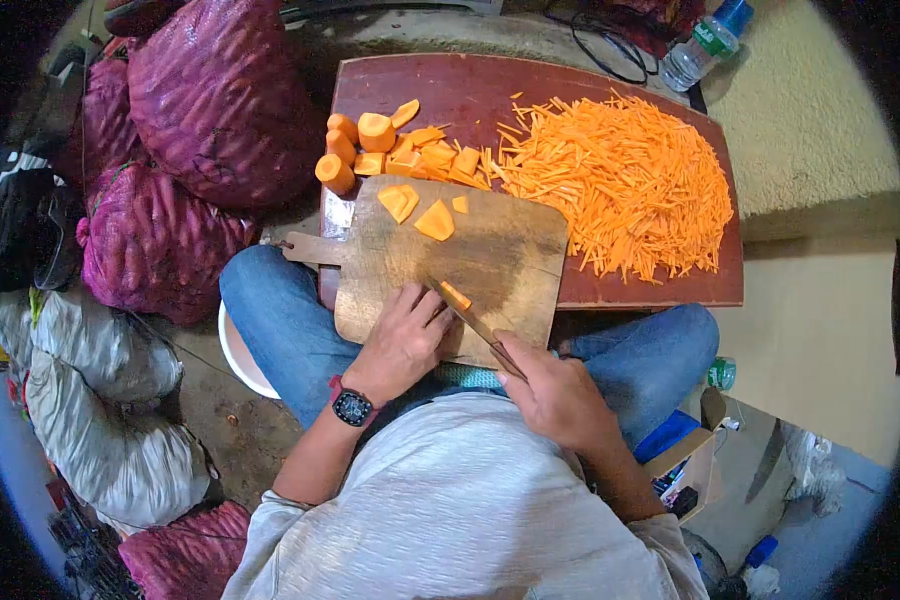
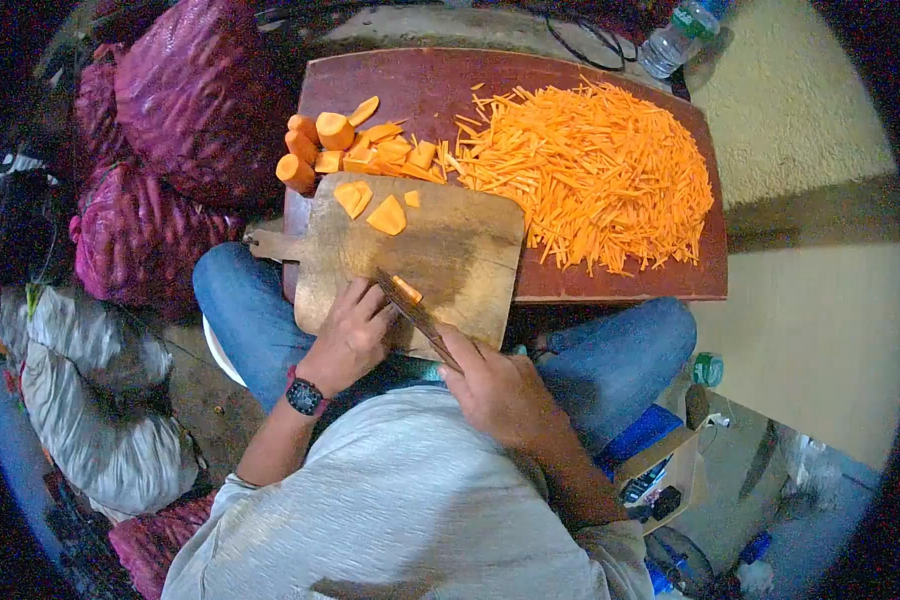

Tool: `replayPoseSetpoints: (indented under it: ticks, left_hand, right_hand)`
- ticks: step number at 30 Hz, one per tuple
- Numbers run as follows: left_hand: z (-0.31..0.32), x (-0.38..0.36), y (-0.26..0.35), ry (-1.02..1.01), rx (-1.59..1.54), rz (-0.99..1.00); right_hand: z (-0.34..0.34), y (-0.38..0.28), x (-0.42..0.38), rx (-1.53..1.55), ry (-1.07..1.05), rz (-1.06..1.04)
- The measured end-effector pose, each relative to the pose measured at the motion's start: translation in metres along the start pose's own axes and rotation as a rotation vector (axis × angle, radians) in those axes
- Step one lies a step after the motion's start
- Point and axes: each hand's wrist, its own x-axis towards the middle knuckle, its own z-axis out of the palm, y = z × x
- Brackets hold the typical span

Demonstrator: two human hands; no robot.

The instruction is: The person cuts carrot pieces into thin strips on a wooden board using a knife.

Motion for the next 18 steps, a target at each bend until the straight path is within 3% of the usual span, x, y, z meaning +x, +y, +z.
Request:
replayPoseSetpoints:
  ticks: [12,18]
  left_hand:
    - [0.02,-0.003,-0.008,0.094,-0.026,-0.006]
    - [0.021,-0.003,-0.007,0.137,-0.035,-0.022]
  right_hand:
    - [-0.009,-0.003,0.013,-0.041,-0.133,0.069]
    - [0.0,0.005,0.034,-0.1,0.02,-0.192]
